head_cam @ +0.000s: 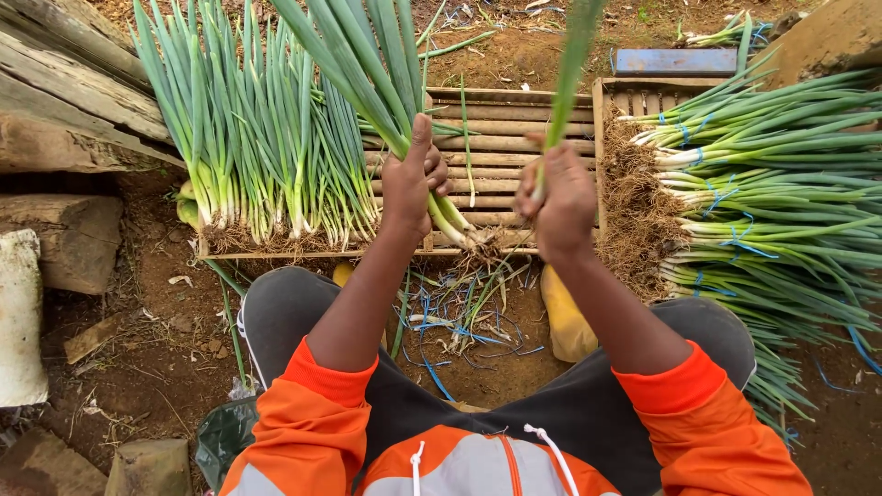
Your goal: Bundling green onions and tying them with plastic string
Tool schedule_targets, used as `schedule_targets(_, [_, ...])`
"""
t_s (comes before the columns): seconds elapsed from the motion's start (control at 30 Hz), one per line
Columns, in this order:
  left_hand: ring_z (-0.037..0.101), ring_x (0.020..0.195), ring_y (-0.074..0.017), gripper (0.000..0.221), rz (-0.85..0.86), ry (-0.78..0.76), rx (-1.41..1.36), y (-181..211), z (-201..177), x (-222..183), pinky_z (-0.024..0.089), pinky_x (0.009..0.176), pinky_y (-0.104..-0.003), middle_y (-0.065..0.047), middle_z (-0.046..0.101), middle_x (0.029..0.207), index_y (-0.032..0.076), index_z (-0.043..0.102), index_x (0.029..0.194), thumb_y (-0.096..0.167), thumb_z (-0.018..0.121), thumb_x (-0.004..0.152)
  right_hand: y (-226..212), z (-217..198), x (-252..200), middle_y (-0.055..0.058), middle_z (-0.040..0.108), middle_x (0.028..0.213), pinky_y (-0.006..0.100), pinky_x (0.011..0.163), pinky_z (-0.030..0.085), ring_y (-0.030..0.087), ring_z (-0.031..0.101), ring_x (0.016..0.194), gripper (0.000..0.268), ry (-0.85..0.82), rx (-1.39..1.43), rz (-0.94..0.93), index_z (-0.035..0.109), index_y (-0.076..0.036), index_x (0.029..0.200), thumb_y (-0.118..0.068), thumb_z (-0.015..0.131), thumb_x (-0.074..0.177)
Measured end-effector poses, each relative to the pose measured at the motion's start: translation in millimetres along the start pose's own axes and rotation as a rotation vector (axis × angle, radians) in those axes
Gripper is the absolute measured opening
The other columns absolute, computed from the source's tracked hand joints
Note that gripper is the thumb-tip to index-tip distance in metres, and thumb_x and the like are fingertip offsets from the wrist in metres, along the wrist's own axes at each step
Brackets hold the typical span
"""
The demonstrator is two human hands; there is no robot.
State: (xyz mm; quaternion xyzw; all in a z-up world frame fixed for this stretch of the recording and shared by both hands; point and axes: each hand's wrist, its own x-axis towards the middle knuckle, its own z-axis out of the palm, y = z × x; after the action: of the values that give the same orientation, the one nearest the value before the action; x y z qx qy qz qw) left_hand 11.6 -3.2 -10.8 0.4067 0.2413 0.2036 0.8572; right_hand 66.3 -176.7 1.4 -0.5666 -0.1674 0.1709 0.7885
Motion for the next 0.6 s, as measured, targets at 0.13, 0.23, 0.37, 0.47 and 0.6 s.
schedule_targets(0.13, [0.044,0.045,-0.0023,0.048,0.051,-0.011,0.074,-23.5,-12.9,15.7,0.047,0.042,-0.019,0.009,0.041,0.060,0.016,0.053,0.078,0.060,0.069,0.090,14.1,24.1,-19.3,0.003,0.051,0.072,0.022,0.047,0.049,0.009,0.051,0.048,0.037,-0.104,-0.186,-0.036,0.052,0.006,0.137,-0.018,0.037,0.113])
schedule_targets(0.23, [0.048,0.049,-0.0055,0.052,0.122,-0.044,0.102,-36.6,-18.9,17.6,0.049,0.047,-0.022,0.005,0.047,0.064,0.010,0.059,0.092,0.060,0.074,0.088,11.4,38.1,-28.1,0.007,0.054,0.076,0.024,0.049,0.048,0.010,0.048,0.051,0.042,-0.187,-0.403,-0.025,0.045,0.013,0.145,-0.012,0.035,0.112])
schedule_targets(0.37, [0.060,0.060,-0.0053,0.042,0.206,0.049,0.155,-33.5,-9.9,10.0,0.058,0.057,-0.025,0.001,0.059,0.071,0.012,0.060,0.094,0.045,0.085,0.084,21.6,38.5,-32.1,0.021,0.060,0.090,0.041,0.069,0.053,0.030,0.062,0.076,0.041,-0.272,-0.694,-0.256,0.050,0.013,0.143,-0.007,0.042,0.109])
schedule_targets(0.47, [0.065,0.062,-0.0072,0.038,0.201,0.107,0.120,-33.8,-12.1,16.7,0.060,0.062,-0.027,0.000,0.064,0.071,0.012,0.063,0.090,0.037,0.090,0.081,17.7,39.3,-29.5,0.028,0.063,0.101,0.047,0.081,0.054,0.038,0.067,0.090,0.042,-0.307,-0.792,-0.302,0.048,0.014,0.144,-0.004,0.044,0.107])
schedule_targets(0.6, [0.076,0.067,-0.0226,0.040,0.173,0.078,-0.025,-30.8,-11.2,18.9,0.068,0.072,-0.044,-0.008,0.069,0.075,0.005,0.060,0.092,0.023,0.092,0.079,3.8,40.2,-29.4,0.024,0.062,0.104,0.047,0.084,0.053,0.034,0.063,0.092,0.041,-0.364,-0.796,-0.211,0.052,0.014,0.142,-0.004,0.049,0.105])
